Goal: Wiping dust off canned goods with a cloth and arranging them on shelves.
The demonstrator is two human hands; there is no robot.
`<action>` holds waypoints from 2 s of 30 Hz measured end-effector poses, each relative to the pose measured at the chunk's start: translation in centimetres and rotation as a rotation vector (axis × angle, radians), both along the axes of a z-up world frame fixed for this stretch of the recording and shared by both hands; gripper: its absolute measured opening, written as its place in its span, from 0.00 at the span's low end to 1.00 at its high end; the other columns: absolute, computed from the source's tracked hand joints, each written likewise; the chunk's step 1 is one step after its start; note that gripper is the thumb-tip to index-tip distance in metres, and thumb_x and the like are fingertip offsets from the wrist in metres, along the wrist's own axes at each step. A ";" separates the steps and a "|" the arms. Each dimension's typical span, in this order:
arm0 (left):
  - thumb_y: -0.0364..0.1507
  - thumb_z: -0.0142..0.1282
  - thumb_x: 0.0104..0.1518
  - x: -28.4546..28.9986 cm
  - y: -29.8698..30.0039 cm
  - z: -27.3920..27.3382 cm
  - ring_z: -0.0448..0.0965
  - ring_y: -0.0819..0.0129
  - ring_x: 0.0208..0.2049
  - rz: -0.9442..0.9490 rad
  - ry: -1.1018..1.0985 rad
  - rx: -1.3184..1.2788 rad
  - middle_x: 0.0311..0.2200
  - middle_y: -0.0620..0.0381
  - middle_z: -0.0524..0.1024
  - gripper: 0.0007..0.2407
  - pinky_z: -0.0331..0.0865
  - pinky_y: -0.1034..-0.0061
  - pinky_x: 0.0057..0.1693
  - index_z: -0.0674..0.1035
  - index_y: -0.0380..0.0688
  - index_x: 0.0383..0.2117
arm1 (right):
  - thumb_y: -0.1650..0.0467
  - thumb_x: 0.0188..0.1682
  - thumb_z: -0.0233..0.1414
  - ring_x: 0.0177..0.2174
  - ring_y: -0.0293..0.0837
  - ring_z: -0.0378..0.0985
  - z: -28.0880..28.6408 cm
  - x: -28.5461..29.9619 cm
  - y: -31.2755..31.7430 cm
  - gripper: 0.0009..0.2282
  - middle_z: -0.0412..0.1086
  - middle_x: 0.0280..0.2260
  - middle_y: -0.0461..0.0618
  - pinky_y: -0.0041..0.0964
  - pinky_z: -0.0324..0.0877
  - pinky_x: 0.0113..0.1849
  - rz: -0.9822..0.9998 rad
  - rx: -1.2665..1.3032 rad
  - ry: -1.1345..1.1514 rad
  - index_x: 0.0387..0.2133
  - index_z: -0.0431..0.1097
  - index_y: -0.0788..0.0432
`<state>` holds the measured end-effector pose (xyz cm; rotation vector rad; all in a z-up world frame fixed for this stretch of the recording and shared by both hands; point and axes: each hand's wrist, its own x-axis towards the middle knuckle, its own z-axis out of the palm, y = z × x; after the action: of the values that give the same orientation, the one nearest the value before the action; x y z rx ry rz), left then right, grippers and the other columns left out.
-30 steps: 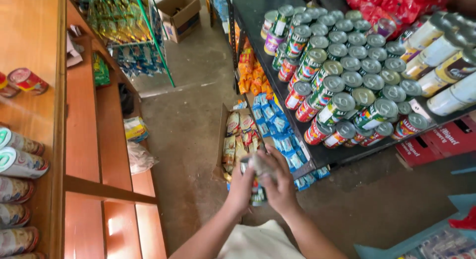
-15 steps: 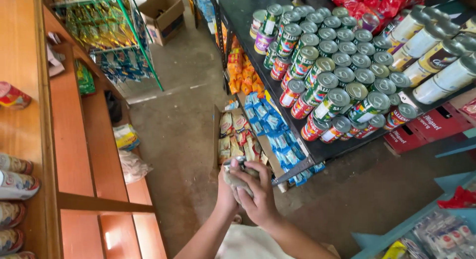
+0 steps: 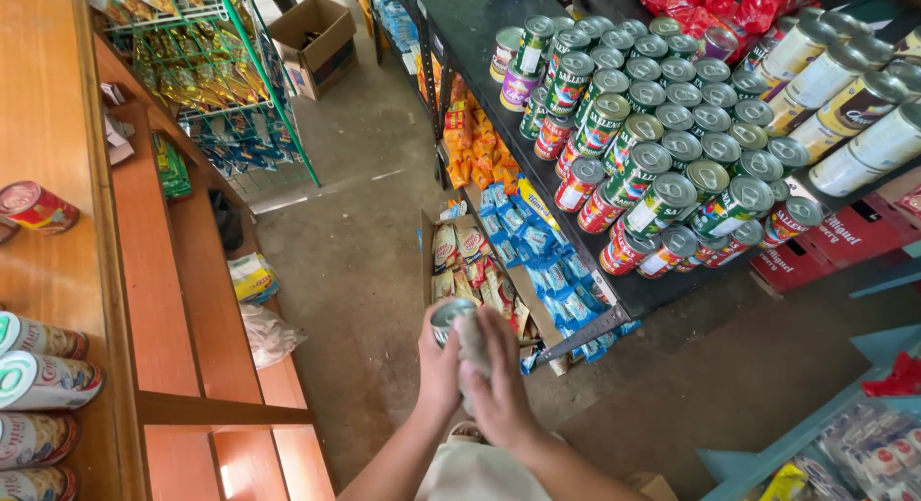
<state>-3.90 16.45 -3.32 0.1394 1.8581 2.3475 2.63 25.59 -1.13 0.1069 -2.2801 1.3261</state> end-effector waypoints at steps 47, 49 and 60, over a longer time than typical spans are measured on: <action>0.39 0.40 0.66 2.0 3.2 1.0 0.78 0.62 0.43 -0.160 0.106 -0.326 0.43 0.51 0.79 0.20 0.69 0.72 0.53 0.79 0.39 0.51 | 0.65 0.57 0.37 0.66 0.60 0.49 0.5 1.0 4.3 0.27 0.45 0.68 0.65 0.52 0.44 0.64 -0.145 -0.243 -0.114 0.68 0.41 0.65; 0.32 0.42 0.65 2.7 3.7 2.2 0.72 0.60 0.61 -0.230 0.040 -0.249 0.62 0.47 0.71 0.20 0.62 0.69 0.65 0.68 0.39 0.63 | 0.63 0.56 0.37 0.65 0.60 0.52 -0.3 0.8 5.3 0.28 0.48 0.67 0.65 0.52 0.47 0.63 -0.142 -0.222 -0.060 0.68 0.44 0.65; 0.34 0.57 0.54 2.5 5.1 -1.7 0.72 0.63 0.47 -0.184 -0.154 -0.005 0.47 0.48 0.74 0.23 0.64 0.71 0.58 0.68 0.42 0.56 | 0.56 0.58 0.29 0.64 0.52 0.56 -0.7 0.5 6.7 0.28 0.54 0.66 0.57 0.47 0.51 0.62 -0.008 -0.477 -0.271 0.66 0.52 0.61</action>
<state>-1.39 21.50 -5.05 0.1201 1.7022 2.1661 3.08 32.33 -1.82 -0.2573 -2.0947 1.9365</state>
